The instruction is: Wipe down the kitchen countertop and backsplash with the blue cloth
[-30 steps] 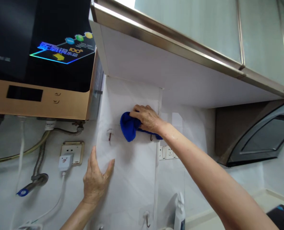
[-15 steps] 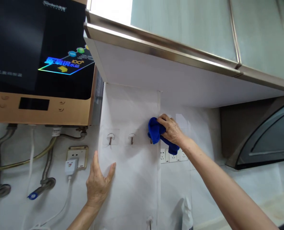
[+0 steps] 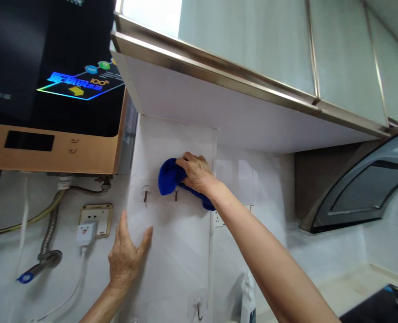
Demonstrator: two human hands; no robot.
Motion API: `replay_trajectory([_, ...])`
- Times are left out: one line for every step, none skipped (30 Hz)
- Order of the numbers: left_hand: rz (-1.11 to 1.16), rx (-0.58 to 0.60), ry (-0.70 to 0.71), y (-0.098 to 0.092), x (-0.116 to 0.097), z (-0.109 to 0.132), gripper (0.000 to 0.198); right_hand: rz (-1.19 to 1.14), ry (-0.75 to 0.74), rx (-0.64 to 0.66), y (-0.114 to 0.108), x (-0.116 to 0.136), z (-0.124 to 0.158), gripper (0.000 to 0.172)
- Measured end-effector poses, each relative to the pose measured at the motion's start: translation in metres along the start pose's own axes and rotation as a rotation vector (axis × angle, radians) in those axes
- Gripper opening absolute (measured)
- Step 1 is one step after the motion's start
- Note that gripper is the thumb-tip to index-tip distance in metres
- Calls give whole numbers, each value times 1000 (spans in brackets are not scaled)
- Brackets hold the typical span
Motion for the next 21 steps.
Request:
replay_trajectory([6, 7, -13, 0, 1, 0, 87, 13, -16, 16, -1, 0, -2, 36])
replay_trajectory([11, 16, -29, 0, 2, -1, 88, 28, -36, 35, -3, -2, -1, 37])
replay_trajectory([15, 25, -44, 1, 3, -2, 88, 44, -54, 54, -5, -6, 1, 39])
replay_trajectory([19, 32, -56, 1, 4, -2, 89, 57, -65, 68, -7, -13, 6, 40])
replay_trajectory([20, 39, -64, 1, 5, -3, 89, 66, -63, 76, -9, -22, 13, 41])
replay_trajectory([20, 44, -67, 2, 5, -3, 90, 68, -49, 74, -11, -32, 21, 41])
replay_trajectory([18, 46, -63, 2, 5, -3, 91, 63, -27, 64, -12, -43, 30, 41])
replay_trajectory([14, 43, -55, 2, 4, -3, 92, 52, -3, 47, -13, -54, 40, 40])
replay_trajectory([9, 37, -48, 2, 4, -3, 93, 34, 19, 26, -12, -63, 49, 38])
replay_trajectory([3, 32, -45, 2, 3, -3, 93, 7, 39, 1, -11, -70, 57, 35])
replay_trajectory([-1, 29, -44, 1, 3, -3, 93, -28, 58, -29, -9, -75, 65, 32])
replay_trajectory([-3, 28, -47, 1, 3, -3, 93, -70, 76, -62, -6, -79, 71, 30])
replay_trajectory([-3, 32, -54, 1, 4, -3, 93, -115, 94, -99, -2, -81, 76, 27])
replay_trajectory([0, 42, -62, 1, 4, -3, 93, -161, 112, -143, 1, -82, 80, 26])
replay_trajectory([3, 52, -73, 2, 5, -3, 93, -205, 134, -195, 5, -83, 84, 24])
replay_trajectory([4, 59, -81, 2, 5, -3, 93, -248, 159, -251, 8, -84, 86, 21])
replay_trajectory([3, 62, -87, 1, 5, -3, 93, -288, 183, -307, 11, -84, 88, 18])
replay_trajectory([0, 63, -90, 1, 5, -3, 94, -327, 206, -362, 14, -84, 91, 16])
replay_trajectory([-5, 60, -87, 1, 5, -3, 94, -361, 229, -413, 17, -84, 94, 16])
replay_trajectory([-10, 55, -81, 0, 4, -3, 95, -387, 254, -459, 20, -84, 97, 16])
replay_trajectory([-13, 52, -74, 0, 4, -4, 95, -406, 276, -494, 24, -83, 102, 16])
Point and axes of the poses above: each hand's wrist, its own z-axis away from the middle knuckle, its own y-axis out of the palm, x = y × z, the point moved 7 cm from there along -z, towards the middle knuckle, and after that the axes turned 5 degrees about x, right-handed, at the moved point
